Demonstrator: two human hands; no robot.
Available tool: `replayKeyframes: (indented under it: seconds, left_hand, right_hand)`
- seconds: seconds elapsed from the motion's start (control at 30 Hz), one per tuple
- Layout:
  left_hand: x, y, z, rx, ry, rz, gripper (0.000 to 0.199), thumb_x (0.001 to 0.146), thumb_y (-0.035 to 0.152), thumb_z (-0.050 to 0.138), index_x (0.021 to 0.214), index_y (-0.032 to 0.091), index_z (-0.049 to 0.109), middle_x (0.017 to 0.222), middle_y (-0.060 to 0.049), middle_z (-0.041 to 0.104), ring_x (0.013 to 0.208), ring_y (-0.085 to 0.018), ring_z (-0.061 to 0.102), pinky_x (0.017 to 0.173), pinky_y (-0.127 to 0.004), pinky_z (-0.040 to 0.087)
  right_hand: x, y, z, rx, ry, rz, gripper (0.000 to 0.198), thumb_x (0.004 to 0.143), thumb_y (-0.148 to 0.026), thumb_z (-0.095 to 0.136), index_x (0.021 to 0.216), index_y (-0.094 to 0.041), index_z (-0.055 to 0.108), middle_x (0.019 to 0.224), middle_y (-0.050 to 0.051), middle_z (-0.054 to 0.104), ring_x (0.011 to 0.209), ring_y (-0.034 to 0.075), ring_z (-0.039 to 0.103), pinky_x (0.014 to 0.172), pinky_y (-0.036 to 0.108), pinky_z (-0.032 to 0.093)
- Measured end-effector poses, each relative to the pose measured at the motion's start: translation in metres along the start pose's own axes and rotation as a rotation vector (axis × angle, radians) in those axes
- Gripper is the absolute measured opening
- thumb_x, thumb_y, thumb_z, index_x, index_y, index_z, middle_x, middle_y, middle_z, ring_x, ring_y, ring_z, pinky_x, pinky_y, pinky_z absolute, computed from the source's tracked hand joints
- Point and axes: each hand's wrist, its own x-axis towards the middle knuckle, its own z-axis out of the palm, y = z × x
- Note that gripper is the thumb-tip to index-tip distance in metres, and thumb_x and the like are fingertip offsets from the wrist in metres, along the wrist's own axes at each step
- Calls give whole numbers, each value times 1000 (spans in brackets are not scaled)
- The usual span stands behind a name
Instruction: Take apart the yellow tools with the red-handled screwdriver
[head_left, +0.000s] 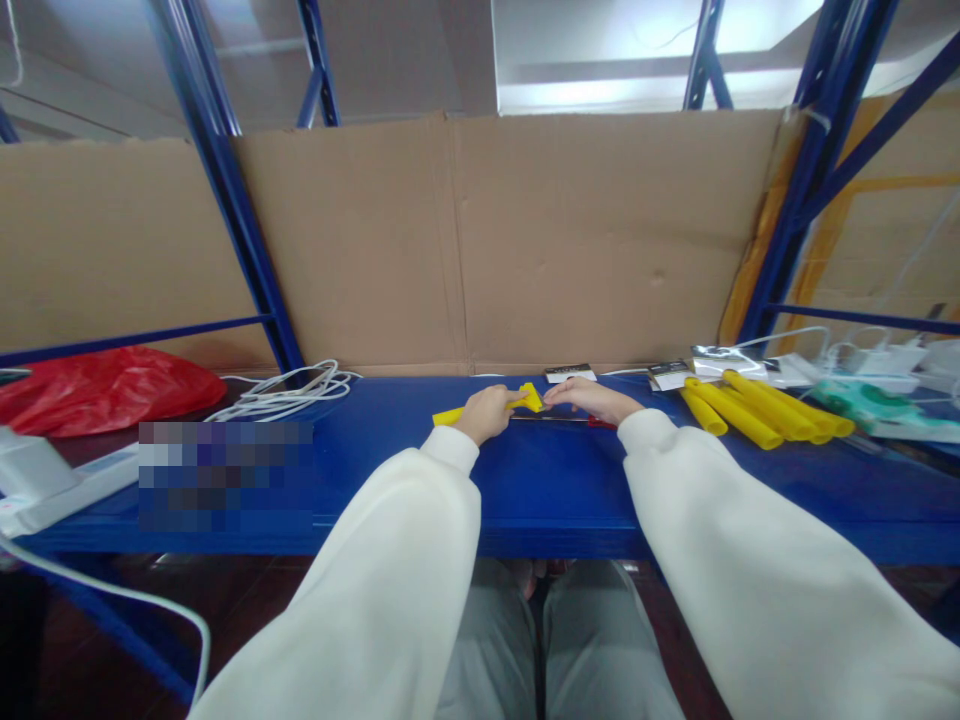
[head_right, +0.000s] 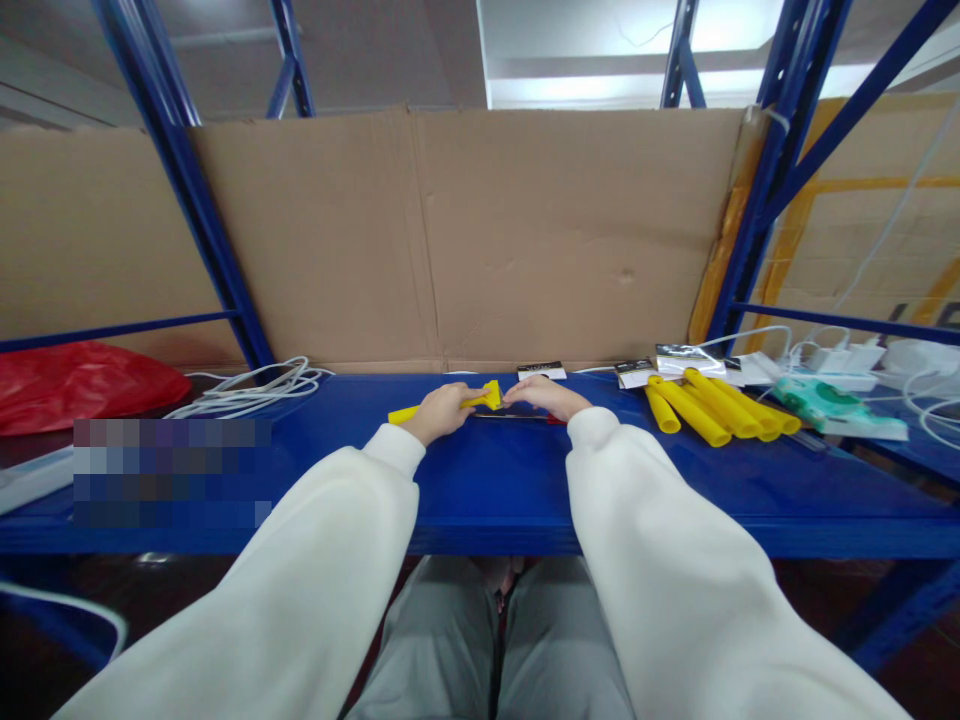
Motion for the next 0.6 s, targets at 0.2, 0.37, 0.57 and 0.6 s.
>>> replayKeyframes:
  seconds: [0.2, 0.37, 0.57, 0.6]
  left_hand:
    - [-1, 0, 0, -5, 4, -8, 50, 95, 22, 55, 144, 33, 57, 125, -7, 70, 116, -25, 66, 98, -32, 51]
    - [-1, -1, 0, -28, 16, -30, 50, 95, 22, 56, 143, 35, 58, 126, -6, 70, 118, -24, 65, 99, -30, 50]
    - [-2, -2, 2, -40, 15, -49, 49, 94, 20, 56, 142, 34, 59, 127, -7, 70, 119, -25, 65, 100, -31, 50]
    - [-2, -3, 2, -43, 18, -43, 50, 94, 20, 55, 142, 34, 59, 126, -7, 70, 118, -24, 65, 100, -31, 50]
  right_hand:
    - [6, 0, 6, 80, 94, 94, 10, 67, -29, 66, 64, -20, 70, 89, 4, 74, 91, 21, 61, 67, 27, 43]
    - [8, 5, 0, 144, 215, 178, 7, 66, -26, 67, 66, -19, 68, 86, 5, 72, 88, 20, 60, 69, 28, 43]
    - [13, 28, -28, 82, 307, 221, 20, 75, -33, 61, 81, -18, 74, 97, 10, 75, 92, 24, 64, 70, 30, 47]
    - [15, 35, -35, 17, 340, 223, 24, 78, -34, 59, 86, -18, 75, 99, 11, 76, 93, 25, 64, 71, 30, 49]
